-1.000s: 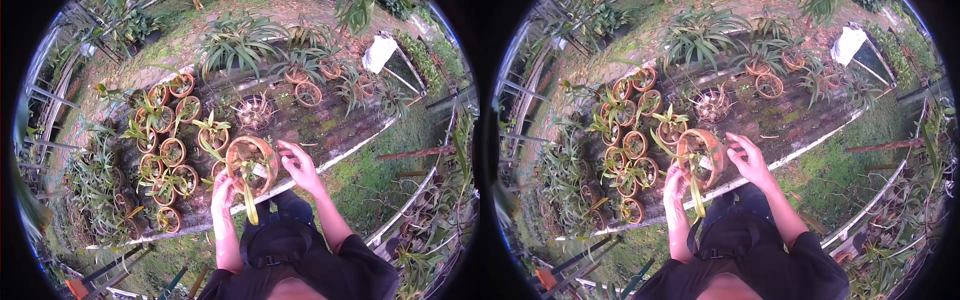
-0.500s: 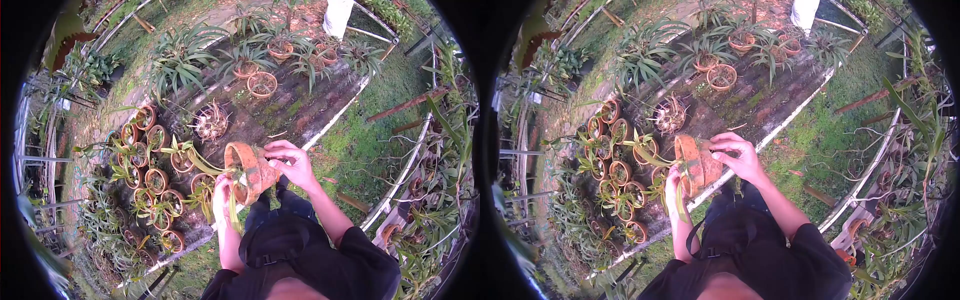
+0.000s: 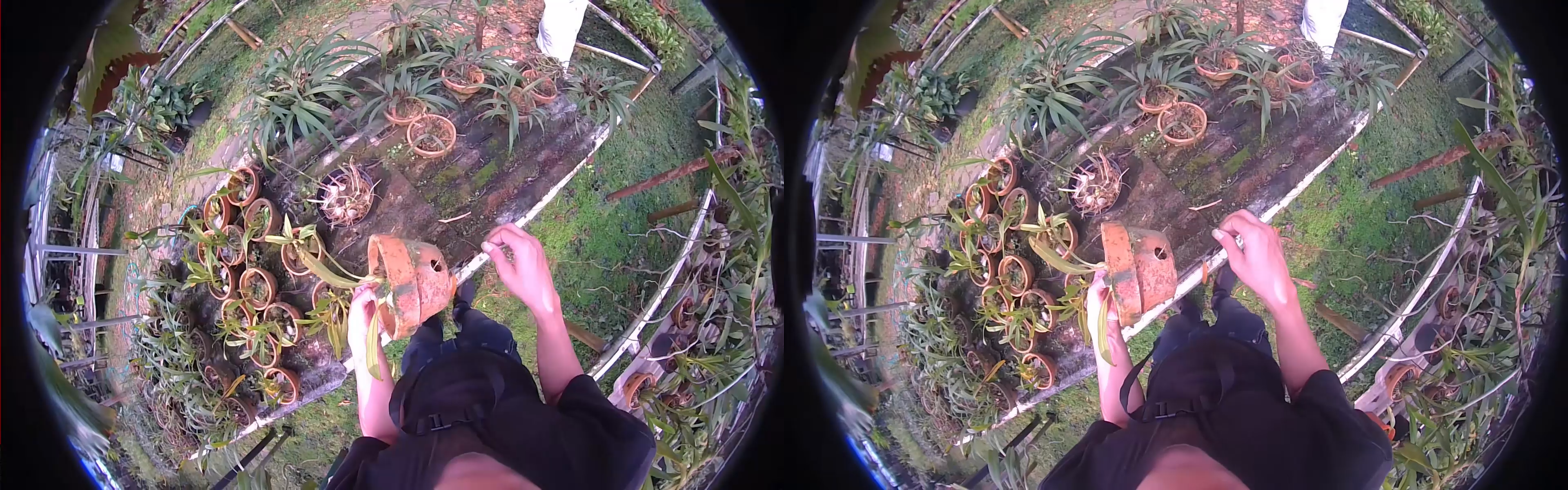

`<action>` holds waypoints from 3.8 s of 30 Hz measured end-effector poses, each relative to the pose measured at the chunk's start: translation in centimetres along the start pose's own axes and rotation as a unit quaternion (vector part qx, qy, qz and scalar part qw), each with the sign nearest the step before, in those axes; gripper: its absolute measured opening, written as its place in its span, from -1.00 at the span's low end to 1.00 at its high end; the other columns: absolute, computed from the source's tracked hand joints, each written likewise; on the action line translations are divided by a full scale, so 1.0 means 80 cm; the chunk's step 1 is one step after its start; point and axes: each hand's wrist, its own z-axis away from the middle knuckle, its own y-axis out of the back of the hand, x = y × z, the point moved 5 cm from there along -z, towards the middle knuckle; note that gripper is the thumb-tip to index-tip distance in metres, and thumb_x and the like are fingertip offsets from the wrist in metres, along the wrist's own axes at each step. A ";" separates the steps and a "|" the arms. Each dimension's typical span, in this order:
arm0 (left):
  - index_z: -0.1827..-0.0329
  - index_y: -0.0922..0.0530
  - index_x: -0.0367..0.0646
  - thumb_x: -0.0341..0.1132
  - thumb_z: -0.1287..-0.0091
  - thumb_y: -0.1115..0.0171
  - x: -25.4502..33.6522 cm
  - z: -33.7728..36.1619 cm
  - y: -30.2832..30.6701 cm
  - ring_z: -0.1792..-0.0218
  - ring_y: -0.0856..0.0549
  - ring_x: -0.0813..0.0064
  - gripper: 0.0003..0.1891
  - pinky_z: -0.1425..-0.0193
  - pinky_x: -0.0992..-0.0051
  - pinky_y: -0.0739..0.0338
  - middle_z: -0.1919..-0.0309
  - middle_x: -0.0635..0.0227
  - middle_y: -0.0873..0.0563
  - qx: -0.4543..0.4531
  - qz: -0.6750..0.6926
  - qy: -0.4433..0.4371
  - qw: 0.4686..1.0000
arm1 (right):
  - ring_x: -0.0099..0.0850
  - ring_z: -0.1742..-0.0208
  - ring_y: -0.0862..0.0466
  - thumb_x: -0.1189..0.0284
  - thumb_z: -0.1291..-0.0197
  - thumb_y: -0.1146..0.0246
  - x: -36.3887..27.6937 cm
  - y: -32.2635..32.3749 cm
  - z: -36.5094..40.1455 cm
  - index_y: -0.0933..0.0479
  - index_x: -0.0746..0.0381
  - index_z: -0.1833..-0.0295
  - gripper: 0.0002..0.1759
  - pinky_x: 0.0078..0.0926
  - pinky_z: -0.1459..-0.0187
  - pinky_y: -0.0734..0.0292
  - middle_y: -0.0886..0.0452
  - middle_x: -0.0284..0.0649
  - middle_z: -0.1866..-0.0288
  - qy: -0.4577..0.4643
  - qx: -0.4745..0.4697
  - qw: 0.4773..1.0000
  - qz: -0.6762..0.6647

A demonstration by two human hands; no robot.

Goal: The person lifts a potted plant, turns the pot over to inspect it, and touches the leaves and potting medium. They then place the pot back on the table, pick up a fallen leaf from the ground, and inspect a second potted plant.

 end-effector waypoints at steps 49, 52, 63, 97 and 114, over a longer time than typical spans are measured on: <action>-0.22 -0.67 -0.37 -0.59 0.09 -0.34 0.062 0.026 -0.056 -0.08 -0.78 0.34 -0.36 -0.34 0.35 -0.60 -0.06 0.15 -0.81 -0.228 -0.214 0.036 0.949 | -0.53 -0.02 -0.68 0.57 -0.28 -0.46 -0.033 -0.124 -0.017 -0.73 0.35 0.05 -0.85 -0.55 0.01 -0.60 -0.68 -0.23 -0.08 -0.006 -0.297 0.888 -0.352; -0.18 -0.68 -0.36 -0.57 -0.04 -0.39 0.058 0.028 -0.046 -0.08 -0.78 0.32 -0.48 -0.37 0.31 -0.61 -0.08 0.11 -0.80 -0.212 -0.184 0.020 0.960 | -0.56 0.06 -0.70 0.54 -0.34 -0.41 -0.027 -0.125 -0.016 -0.68 0.37 0.16 -0.90 -0.56 0.04 -0.61 -0.72 -0.25 0.07 -0.005 -0.252 0.891 -0.378; -0.01 -0.78 -0.28 -0.44 -0.26 -0.43 0.074 0.024 -0.071 -0.16 -0.77 0.08 -0.74 -0.30 0.20 -0.65 -0.13 -0.17 -0.75 -0.305 -0.200 -0.040 0.930 | -0.52 0.35 -0.73 0.46 -0.48 -0.29 0.034 -0.074 -0.024 -0.66 0.36 0.03 -0.84 -0.53 0.19 -0.66 -0.74 -0.31 0.32 -0.066 -0.073 0.975 -0.200; -0.68 -0.11 -0.27 0.17 -0.55 -0.12 0.057 0.033 -0.034 -0.48 -0.46 0.20 -0.14 -0.48 0.17 -0.48 -0.54 0.03 -0.40 -0.121 -0.014 -0.043 0.992 | -0.19 -0.51 -0.48 0.58 -0.21 -0.39 0.017 -0.166 0.040 0.30 0.06 -0.76 0.21 -0.16 -0.40 -0.57 -0.21 0.01 -0.64 -0.062 -0.167 0.735 -0.654; -0.51 -0.40 0.01 0.14 -0.49 -0.25 0.028 0.047 -0.051 -0.37 -0.58 0.10 -0.36 -0.38 -0.10 -0.57 -0.39 0.25 -0.55 0.024 0.144 -0.061 0.987 | -0.36 -0.19 -0.71 0.34 -0.29 -0.50 -0.005 -0.118 0.023 -0.10 0.10 -0.70 -0.01 -0.35 -0.12 -0.65 -0.48 0.01 -0.42 0.009 -0.049 0.931 -0.362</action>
